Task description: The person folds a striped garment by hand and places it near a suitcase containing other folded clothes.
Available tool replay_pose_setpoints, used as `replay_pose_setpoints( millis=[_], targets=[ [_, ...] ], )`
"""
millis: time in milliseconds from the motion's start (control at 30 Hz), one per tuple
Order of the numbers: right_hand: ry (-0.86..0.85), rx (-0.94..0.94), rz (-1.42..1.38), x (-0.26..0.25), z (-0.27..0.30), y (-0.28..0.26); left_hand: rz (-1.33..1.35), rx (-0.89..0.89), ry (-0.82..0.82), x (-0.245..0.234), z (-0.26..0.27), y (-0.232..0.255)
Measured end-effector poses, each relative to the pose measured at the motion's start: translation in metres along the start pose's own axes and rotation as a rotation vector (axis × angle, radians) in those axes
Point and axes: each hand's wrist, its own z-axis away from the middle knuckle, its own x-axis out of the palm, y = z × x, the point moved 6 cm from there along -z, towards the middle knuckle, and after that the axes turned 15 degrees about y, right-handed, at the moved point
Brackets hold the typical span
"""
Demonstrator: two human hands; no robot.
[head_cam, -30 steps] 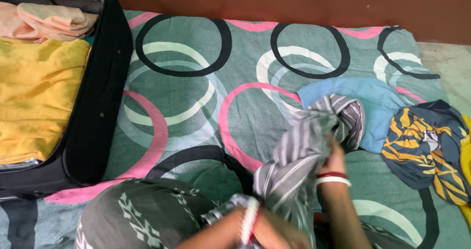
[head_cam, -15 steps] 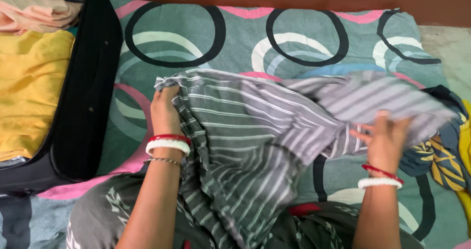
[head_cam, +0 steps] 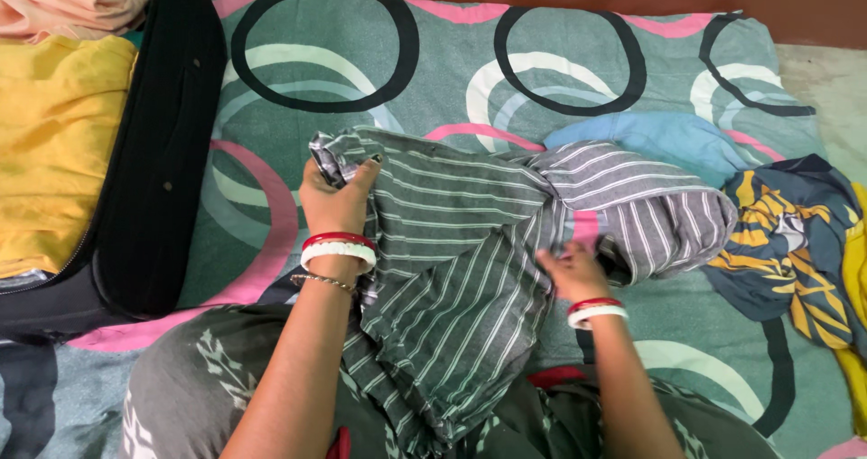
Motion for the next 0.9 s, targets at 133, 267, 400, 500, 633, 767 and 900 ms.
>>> replay_pose_setpoints(
  millis=[133, 267, 400, 500, 633, 767, 900],
  targets=[
    [-0.226, 0.253, -0.179, 0.044, 0.005, 0.033, 0.170, 0.126, 0.009, -0.001, 0.001, 0.016],
    [0.026, 0.291, -0.226, 0.006, -0.013, 0.033, 0.196, 0.295, 0.111, -0.012, -0.003, 0.026],
    [0.335, 0.156, -0.365, -0.042, -0.014, 0.012, 0.257, 0.331, 0.200, -0.022, -0.009, 0.021],
    [0.264, -0.008, -0.114, -0.046, -0.007, -0.003, 0.240, 0.298, 0.161, -0.014, -0.014, 0.004],
    [0.378, -0.355, 0.133, -0.055, 0.010, -0.038, 0.061, 0.069, 0.175, -0.013, -0.020, -0.029],
    [-0.178, -0.206, -0.366, -0.022, 0.022, -0.066, 0.093, 0.097, 0.169, -0.011, -0.022, -0.032],
    [-0.757, -0.042, -0.114, 0.033, 0.073, -0.075, 0.073, 0.102, 0.210, -0.013, -0.018, -0.026]
  ],
)
